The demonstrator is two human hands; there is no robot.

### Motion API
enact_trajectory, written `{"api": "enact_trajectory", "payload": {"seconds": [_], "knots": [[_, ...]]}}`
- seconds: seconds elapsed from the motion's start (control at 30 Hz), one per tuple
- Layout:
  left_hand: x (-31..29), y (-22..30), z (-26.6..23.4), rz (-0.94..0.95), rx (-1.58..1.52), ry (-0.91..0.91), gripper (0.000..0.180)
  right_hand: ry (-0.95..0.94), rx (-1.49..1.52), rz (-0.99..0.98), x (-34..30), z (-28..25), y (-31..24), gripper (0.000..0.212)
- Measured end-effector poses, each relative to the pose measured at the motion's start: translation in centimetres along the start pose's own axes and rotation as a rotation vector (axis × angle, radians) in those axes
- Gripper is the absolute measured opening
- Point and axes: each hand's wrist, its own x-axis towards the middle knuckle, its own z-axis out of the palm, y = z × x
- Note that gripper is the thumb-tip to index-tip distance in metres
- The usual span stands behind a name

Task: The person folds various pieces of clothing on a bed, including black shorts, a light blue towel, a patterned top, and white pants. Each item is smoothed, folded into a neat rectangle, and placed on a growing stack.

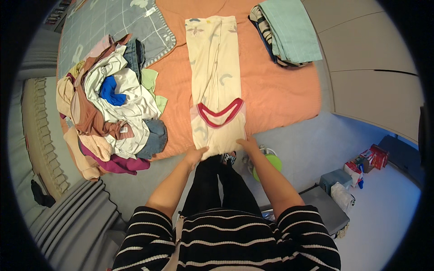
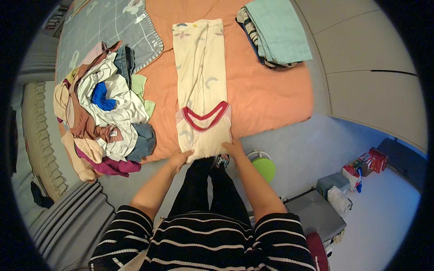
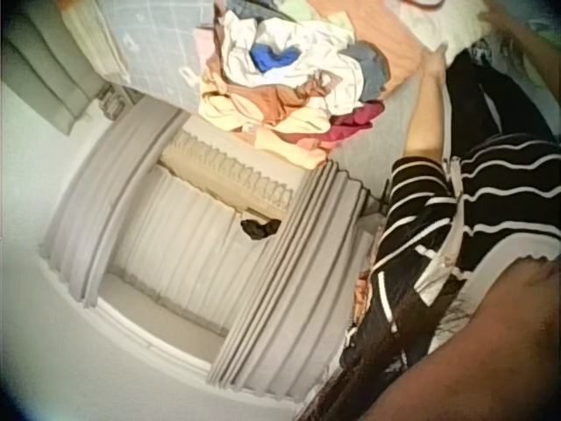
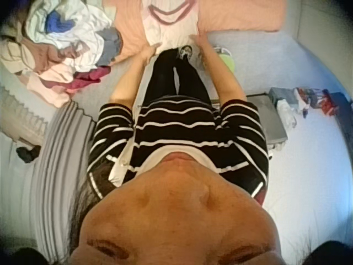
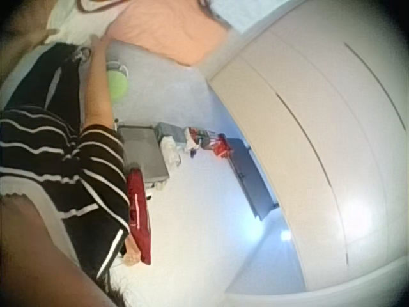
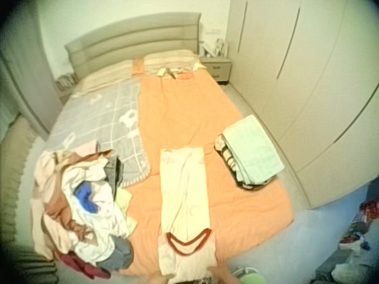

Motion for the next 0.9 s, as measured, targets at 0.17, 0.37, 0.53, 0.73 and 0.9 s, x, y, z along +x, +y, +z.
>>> {"api": "enact_trajectory", "payload": {"seconds": [0.17, 0.37, 0.53, 0.73, 0.9], "knots": [[-4.0, -2.0, -1.9, -0.261, 0.246, -0.169, 0.043, -0.068, -0.056, 0.345, -5.0, -1.8, 3.6, 0.039], [-6.2, 6.7, -0.8, -0.293, 0.094, -0.162, 0.035, -0.072, 0.173, 0.370, -8.8, -0.8, -6.0, 0.040], [-1.7, 15.1, -0.9, -0.207, -0.347, -0.182, 0.031, -0.070, 0.263, 0.271, -3.5, -1.2, -16.2, 0.039], [0.6, 18.8, 0.1, 0.056, -0.475, 0.213, 0.036, 0.013, 0.284, 0.183, 1.7, -1.3, -20.5, 0.034], [8.1, 11.8, -0.2, 0.385, 0.063, 0.534, 0.025, 0.105, -0.184, -0.035, 10.9, -4.0, -10.5, 0.048]]}}
